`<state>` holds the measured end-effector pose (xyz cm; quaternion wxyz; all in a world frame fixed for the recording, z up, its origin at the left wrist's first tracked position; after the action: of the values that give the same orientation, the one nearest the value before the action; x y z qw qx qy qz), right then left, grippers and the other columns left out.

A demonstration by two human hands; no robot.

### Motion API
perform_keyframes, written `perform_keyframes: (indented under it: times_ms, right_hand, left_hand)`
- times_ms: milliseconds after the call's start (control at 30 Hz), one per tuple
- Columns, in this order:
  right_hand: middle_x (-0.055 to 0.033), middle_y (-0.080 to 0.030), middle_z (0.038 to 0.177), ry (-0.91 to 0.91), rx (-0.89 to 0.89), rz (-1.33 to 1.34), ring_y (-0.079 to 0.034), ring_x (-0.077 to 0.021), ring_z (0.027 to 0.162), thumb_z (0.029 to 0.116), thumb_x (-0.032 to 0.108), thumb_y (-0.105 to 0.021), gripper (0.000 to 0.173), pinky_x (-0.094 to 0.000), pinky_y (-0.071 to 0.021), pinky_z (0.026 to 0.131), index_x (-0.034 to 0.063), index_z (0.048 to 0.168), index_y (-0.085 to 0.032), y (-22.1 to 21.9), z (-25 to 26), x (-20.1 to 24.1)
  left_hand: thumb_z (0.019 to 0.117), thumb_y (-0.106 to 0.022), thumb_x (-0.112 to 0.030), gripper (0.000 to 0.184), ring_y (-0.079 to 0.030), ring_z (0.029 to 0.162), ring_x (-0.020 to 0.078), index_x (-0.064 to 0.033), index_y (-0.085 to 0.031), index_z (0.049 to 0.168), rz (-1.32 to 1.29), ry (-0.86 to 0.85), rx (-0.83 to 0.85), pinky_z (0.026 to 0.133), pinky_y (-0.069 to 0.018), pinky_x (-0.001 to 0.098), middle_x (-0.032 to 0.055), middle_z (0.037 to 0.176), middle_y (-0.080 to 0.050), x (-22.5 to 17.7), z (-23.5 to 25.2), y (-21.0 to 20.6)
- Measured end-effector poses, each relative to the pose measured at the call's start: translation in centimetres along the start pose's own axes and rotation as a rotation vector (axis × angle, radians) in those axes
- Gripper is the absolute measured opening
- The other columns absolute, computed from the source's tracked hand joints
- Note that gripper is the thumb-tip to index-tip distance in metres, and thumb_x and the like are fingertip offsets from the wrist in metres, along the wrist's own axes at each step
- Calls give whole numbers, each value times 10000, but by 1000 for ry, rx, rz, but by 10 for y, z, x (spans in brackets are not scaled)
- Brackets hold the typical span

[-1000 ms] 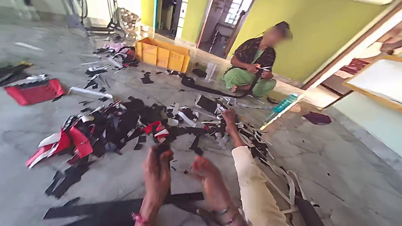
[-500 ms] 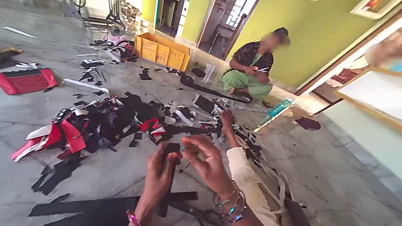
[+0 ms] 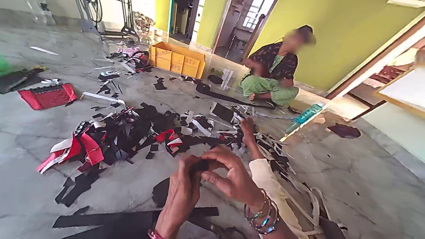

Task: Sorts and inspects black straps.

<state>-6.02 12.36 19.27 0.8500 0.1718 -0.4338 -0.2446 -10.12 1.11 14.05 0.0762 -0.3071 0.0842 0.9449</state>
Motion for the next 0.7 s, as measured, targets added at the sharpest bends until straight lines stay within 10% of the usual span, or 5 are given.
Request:
perform_keyframes:
  times_ms: [300, 700]
  right_hand:
    - [-135, -702, 971, -75, 27, -68, -696, -60, 888, 893, 111, -724, 220, -167, -580, 783, -72, 1014, -740, 10, -10, -3]
    - [-122, -700, 927, -99, 57, -88, -651, -29, 852, 896, 66, -679, 172, -120, -516, 770, -59, 995, -745, 18, -19, -11]
  left_hand:
    - [977, -578, -152, 221, -697, 686, 211, 7, -596, 1129, 224, -57, 111, 654, -582, 338, 110, 821, -705, -20, 2, -13]
    - [968, -618, -224, 439, -687, 680, 154, 10, -556, 1334, 144, -95, 243, 694, -579, 278, 61, 797, -701, -25, 0, -28]
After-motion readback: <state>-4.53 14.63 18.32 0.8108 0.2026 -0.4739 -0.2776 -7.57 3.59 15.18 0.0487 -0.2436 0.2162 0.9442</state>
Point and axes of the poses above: each hand's wrist, its own z-axis towards the middle knuckle, its own y-axis out of the back of the hand, x = y × z, the point moved 9 cm from there along z, towards the middle knuckle
